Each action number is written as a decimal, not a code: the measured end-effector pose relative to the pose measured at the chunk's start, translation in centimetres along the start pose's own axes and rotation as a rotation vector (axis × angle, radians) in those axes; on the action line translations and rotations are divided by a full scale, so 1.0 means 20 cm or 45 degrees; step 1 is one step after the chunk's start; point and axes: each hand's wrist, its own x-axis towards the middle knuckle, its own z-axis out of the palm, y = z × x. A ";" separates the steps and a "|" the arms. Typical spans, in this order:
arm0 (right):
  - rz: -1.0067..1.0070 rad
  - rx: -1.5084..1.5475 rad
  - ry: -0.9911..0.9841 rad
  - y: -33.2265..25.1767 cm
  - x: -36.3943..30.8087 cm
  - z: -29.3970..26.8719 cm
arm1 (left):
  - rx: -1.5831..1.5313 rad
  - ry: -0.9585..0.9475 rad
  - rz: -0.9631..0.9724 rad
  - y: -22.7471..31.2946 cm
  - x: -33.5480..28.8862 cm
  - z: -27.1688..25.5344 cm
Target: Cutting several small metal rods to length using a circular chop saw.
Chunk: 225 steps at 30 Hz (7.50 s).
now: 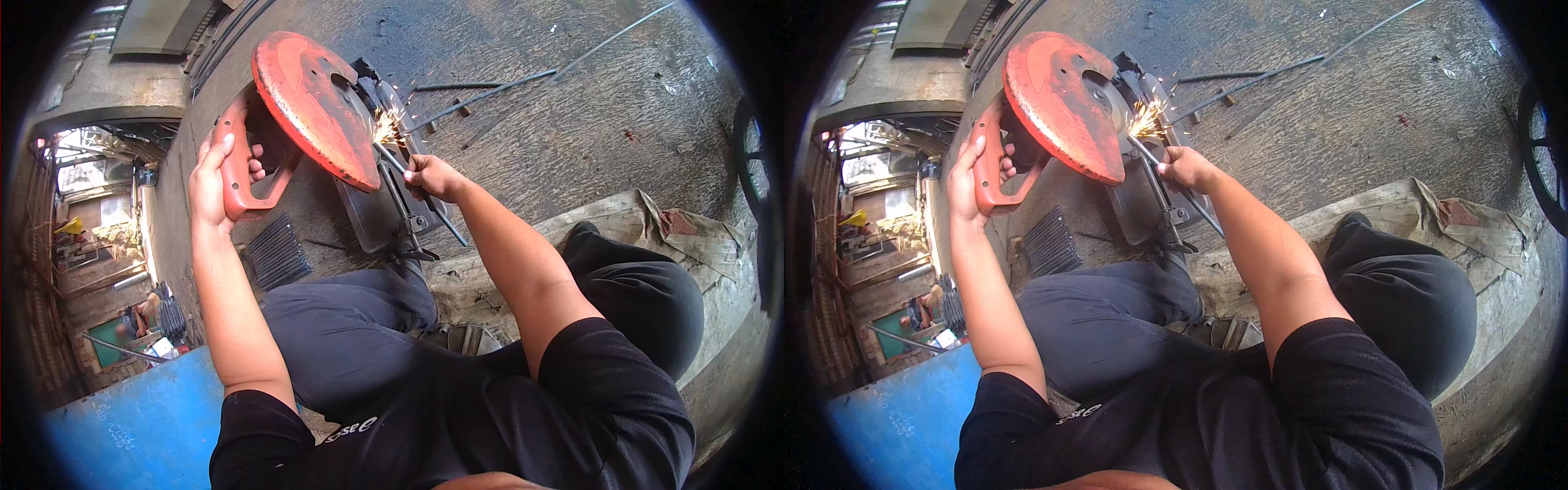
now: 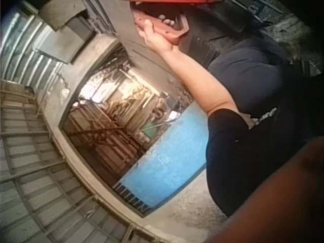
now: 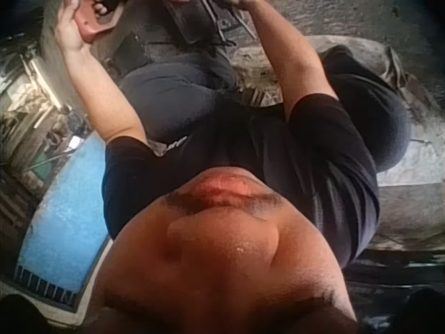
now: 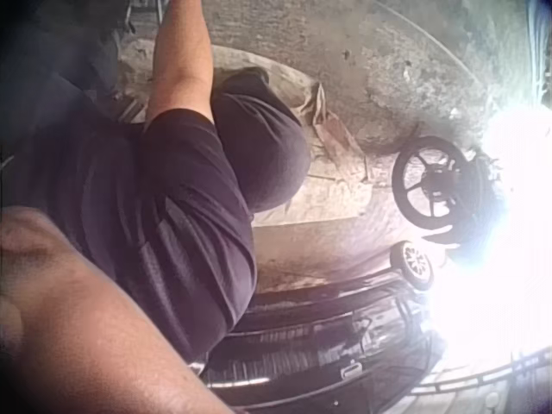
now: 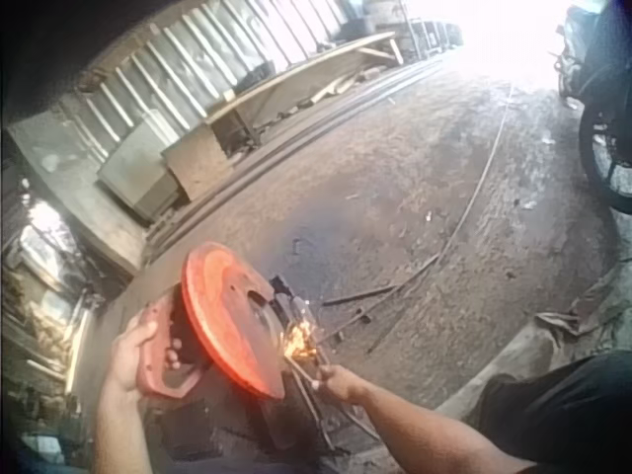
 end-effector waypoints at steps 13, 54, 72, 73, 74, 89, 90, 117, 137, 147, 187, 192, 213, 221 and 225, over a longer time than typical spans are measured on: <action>0.129 0.185 -0.201 -0.07 -0.04 0.01 | 0.005 0.012 -0.002 0.01 -0.01 0.00; 0.178 0.094 -0.149 -0.07 -0.04 0.03 | 0.016 0.013 0.002 0.00 0.00 -0.02; 0.111 0.105 -0.069 -0.05 -0.03 0.01 | -0.030 -0.016 -0.035 -0.01 0.01 -0.02; 0.082 0.054 -0.048 -0.04 -0.03 0.01 | -0.032 -0.021 -0.031 -0.01 0.01 -0.03; 0.054 0.004 -0.027 -0.04 -0.02 0.01 | -0.034 -0.026 -0.028 -0.01 0.01 -0.03; -0.012 -0.494 0.423 -0.08 0.00 0.03 | -0.005 -0.007 -0.032 0.00 0.01 -0.01; -0.012 -0.493 0.422 -0.08 0.00 0.03 | -0.005 -0.007 -0.033 0.00 0.00 -0.01; 0.125 0.003 0.072 -0.06 0.00 0.03 | 0.010 0.005 -0.022 0.00 0.01 -0.02; 0.195 0.213 -0.233 -0.04 -0.01 0.00 | -0.006 -0.008 -0.039 0.00 0.01 -0.02; 0.068 0.244 -0.144 -0.05 -0.04 0.01 | 0.004 -0.023 -0.032 -0.01 0.01 -0.02; -0.475 0.376 -0.005 -0.75 -0.28 0.09 | 0.499 0.570 0.622 -0.05 0.03 -0.06; -0.629 0.279 -0.308 -1.17 -0.57 0.54 | 0.022 0.037 0.726 0.12 -0.28 0.02; -0.571 -0.798 -0.352 -1.14 -1.12 1.12 | -0.246 -0.065 0.848 0.19 -0.75 -0.08; -0.439 -0.620 -0.382 -1.11 -1.12 1.04 | -0.262 -0.128 0.829 0.17 -0.73 -0.03; -0.431 -0.729 -0.387 -1.11 -1.11 1.01 | -0.226 -0.119 0.848 0.17 -0.71 -0.01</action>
